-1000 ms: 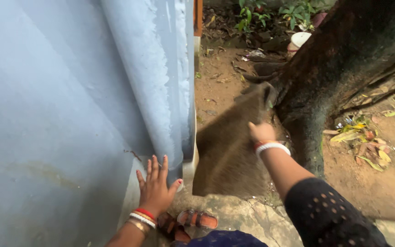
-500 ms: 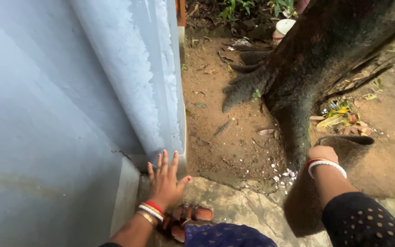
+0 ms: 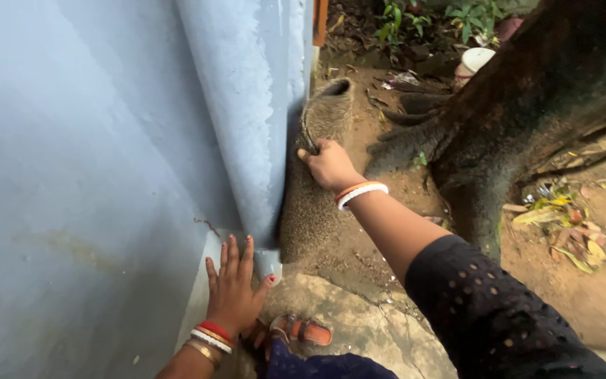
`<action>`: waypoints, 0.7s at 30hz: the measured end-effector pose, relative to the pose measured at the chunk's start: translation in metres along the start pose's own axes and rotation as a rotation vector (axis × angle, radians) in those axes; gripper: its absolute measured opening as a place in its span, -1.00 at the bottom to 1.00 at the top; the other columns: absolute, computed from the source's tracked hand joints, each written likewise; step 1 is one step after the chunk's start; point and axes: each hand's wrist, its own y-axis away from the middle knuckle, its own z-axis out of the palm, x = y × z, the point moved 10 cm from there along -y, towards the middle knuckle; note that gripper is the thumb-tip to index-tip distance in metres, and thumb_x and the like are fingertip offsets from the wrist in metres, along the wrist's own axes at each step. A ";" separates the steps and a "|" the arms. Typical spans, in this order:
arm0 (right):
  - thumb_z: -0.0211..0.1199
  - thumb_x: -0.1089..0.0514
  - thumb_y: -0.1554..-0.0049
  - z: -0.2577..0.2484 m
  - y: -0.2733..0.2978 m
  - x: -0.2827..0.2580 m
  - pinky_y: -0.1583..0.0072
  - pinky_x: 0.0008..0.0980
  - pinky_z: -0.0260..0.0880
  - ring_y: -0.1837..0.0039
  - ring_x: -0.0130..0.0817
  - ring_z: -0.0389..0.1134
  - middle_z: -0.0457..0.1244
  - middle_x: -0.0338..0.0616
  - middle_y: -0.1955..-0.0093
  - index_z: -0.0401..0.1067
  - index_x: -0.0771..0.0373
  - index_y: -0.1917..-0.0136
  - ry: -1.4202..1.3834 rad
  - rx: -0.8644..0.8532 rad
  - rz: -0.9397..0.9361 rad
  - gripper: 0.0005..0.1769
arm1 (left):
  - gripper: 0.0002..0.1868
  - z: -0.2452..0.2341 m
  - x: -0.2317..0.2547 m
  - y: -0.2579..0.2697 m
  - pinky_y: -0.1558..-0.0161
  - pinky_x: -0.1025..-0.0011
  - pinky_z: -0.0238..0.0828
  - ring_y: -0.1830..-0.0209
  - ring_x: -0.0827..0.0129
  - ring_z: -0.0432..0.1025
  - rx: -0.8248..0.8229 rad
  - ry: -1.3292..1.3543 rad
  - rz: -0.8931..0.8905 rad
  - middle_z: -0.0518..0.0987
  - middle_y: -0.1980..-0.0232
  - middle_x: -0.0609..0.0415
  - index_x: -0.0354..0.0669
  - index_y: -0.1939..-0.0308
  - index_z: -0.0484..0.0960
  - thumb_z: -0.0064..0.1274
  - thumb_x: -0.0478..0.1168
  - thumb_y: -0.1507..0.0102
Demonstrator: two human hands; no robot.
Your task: The person retrieves a mat from behind a pipe, unrolls and shakes it to remove dust, cleans both sides by hand, and rolls it back up.
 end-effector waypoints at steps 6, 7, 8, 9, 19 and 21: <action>0.30 -0.04 -0.11 -0.064 0.011 0.071 -0.18 -0.01 0.37 -0.17 0.18 0.39 0.38 0.20 -0.08 0.56 0.23 -0.11 0.088 0.260 0.210 -0.61 | -0.01 0.001 0.012 -0.002 -0.47 -0.21 -0.48 -0.62 -0.10 -0.21 -0.024 0.021 -0.014 -0.09 -0.61 -0.31 -0.03 -0.58 -0.09 0.01 0.25 -0.24; 0.28 -0.06 -0.13 -0.075 0.017 0.097 -0.21 -0.01 0.38 -0.19 0.18 0.39 0.38 0.23 -0.09 0.56 0.25 -0.12 0.114 0.278 0.232 -0.59 | -0.01 0.002 0.013 -0.005 -0.47 -0.21 -0.48 -0.62 -0.10 -0.21 -0.026 0.021 -0.011 -0.09 -0.61 -0.31 -0.03 -0.58 -0.09 0.01 0.25 -0.24; 0.26 -0.09 -0.16 -0.084 0.023 0.124 -0.23 -0.02 0.38 -0.20 0.19 0.39 0.38 0.25 -0.10 0.56 0.27 -0.13 0.141 0.296 0.254 -0.56 | -0.01 0.006 0.015 -0.008 -0.46 -0.21 -0.48 -0.62 -0.12 -0.22 -0.047 0.022 0.008 -0.10 -0.60 -0.33 -0.05 -0.58 -0.08 0.01 0.25 -0.24; 0.29 -0.13 -0.15 -0.098 0.032 0.156 -0.24 -0.01 0.37 -0.21 0.22 0.38 0.36 0.28 -0.12 0.53 0.33 -0.13 0.248 0.312 0.322 -0.50 | -0.01 0.012 0.019 -0.009 -0.46 -0.22 -0.47 -0.61 -0.14 -0.22 -0.070 0.026 0.028 -0.10 -0.60 -0.35 -0.08 -0.57 -0.08 0.02 0.25 -0.24; 0.11 -0.26 -0.24 -0.210 0.193 0.425 -0.33 -0.03 0.36 -0.31 0.19 0.38 0.37 0.27 -0.24 0.61 0.36 -0.11 0.783 -0.029 0.740 -0.37 | -0.02 0.042 0.071 -0.040 -0.47 -0.21 -0.46 -0.62 -0.13 -0.17 -0.094 0.097 0.175 -0.08 -0.61 -0.34 -0.06 -0.58 -0.03 0.00 0.28 -0.26; 0.09 -0.22 -0.25 -0.224 0.214 0.437 -0.34 -0.04 0.36 -0.32 0.17 0.38 0.38 0.24 -0.25 0.62 0.34 -0.11 0.810 -0.062 0.756 -0.40 | -0.03 0.041 0.079 -0.042 -0.46 -0.22 -0.47 -0.62 -0.15 -0.18 -0.057 0.121 0.213 -0.08 -0.62 -0.34 -0.07 -0.59 -0.03 0.00 0.27 -0.27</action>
